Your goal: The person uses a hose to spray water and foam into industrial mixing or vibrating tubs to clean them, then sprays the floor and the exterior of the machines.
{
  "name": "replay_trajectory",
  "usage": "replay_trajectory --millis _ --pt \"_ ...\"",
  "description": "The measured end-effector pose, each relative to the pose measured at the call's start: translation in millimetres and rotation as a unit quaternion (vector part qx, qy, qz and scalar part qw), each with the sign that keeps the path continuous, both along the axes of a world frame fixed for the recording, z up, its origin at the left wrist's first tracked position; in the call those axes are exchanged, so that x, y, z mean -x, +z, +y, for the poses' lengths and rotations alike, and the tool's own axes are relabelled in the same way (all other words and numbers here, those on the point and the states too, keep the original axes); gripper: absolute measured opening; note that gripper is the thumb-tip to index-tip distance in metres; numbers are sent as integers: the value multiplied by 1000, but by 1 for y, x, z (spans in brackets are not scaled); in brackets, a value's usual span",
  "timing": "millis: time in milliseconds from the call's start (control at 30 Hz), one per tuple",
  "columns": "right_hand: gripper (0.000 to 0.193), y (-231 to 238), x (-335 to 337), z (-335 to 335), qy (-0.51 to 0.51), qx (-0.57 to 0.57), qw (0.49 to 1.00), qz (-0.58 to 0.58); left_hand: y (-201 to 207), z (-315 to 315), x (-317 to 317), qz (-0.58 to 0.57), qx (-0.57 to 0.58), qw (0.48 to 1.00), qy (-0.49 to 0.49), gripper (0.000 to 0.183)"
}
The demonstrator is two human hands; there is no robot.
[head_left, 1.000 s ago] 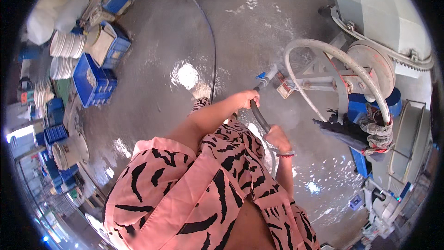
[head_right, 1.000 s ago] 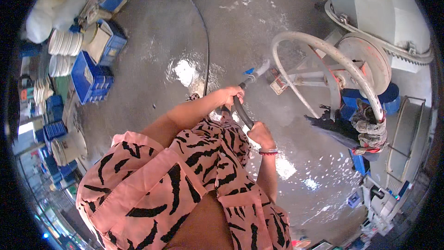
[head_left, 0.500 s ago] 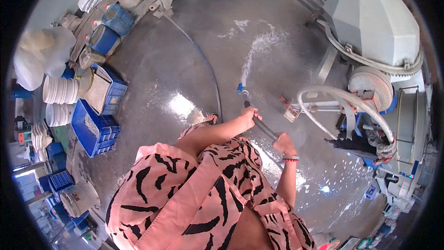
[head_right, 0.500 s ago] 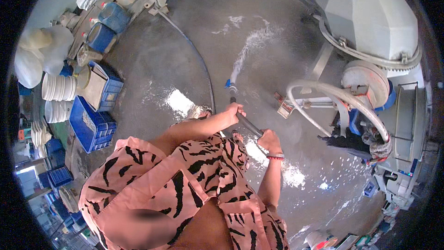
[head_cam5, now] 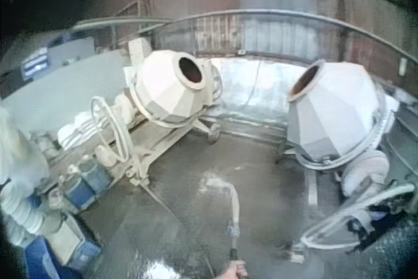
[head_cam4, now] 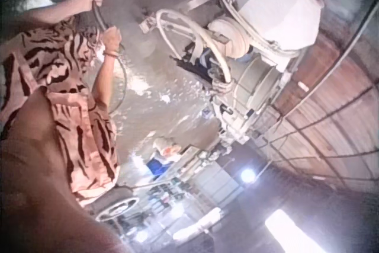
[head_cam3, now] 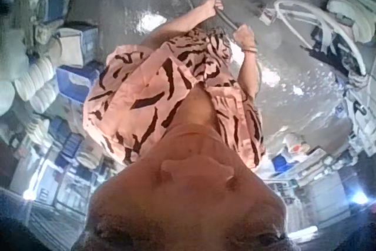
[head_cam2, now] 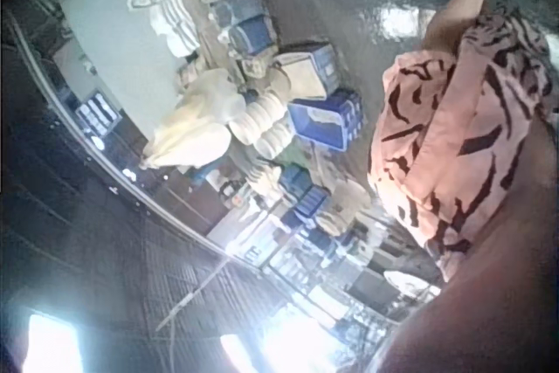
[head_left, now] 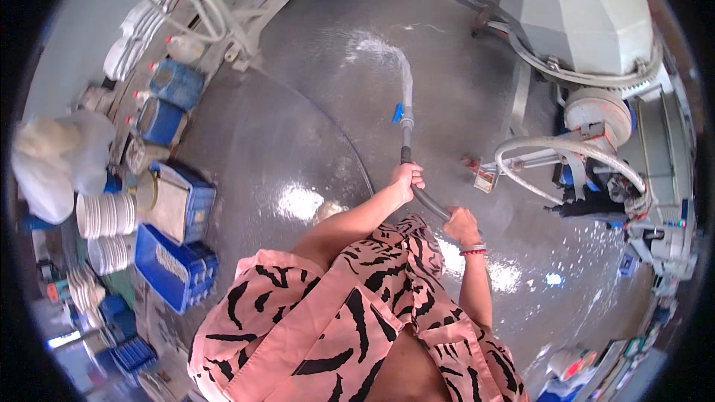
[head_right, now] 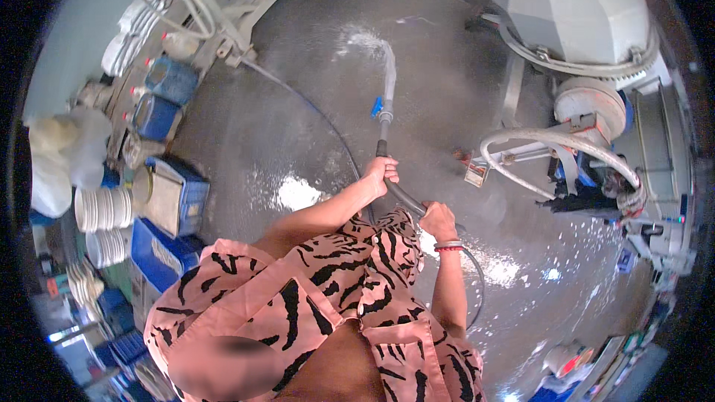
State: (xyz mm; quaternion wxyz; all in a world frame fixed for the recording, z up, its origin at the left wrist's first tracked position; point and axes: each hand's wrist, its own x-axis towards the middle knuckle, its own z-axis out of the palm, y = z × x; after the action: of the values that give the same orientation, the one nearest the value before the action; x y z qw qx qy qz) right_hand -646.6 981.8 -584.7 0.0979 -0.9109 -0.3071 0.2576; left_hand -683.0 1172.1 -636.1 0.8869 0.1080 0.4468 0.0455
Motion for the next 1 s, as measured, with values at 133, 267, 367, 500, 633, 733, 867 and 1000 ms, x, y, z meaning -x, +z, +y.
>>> replay_trajectory --millis 133,267,367,500,633,733,867,1000 --pt "32 9 3 -1 -54 -26 998 8 18 1 -12 -25 -29 997 -62 15" --pt "32 22 1 -7 -80 13 996 22 12 -9 -23 -22 16 998 -65 16" --pt "34 40 2 -5 -98 33 994 36 -10 -15 -25 6 46 997 -64 18" --pt "32 26 5 -27 -124 49 991 31 -13 -27 -31 17 93 989 -111 19" --pt "20 58 15 -44 -144 90 983 63 -14 -53 -40 31 132 971 -199 20" --pt "21 62 24 -81 -202 97 972 63 -29 -96 -44 34 191 947 -257 25" --pt "18 74 32 -133 -246 135 956 80 -36 -162 -51 70 194 915 -346 28" --pt "18 69 50 -198 -310 89 941 103 -28 -228 -54 57 152 890 -426 29"
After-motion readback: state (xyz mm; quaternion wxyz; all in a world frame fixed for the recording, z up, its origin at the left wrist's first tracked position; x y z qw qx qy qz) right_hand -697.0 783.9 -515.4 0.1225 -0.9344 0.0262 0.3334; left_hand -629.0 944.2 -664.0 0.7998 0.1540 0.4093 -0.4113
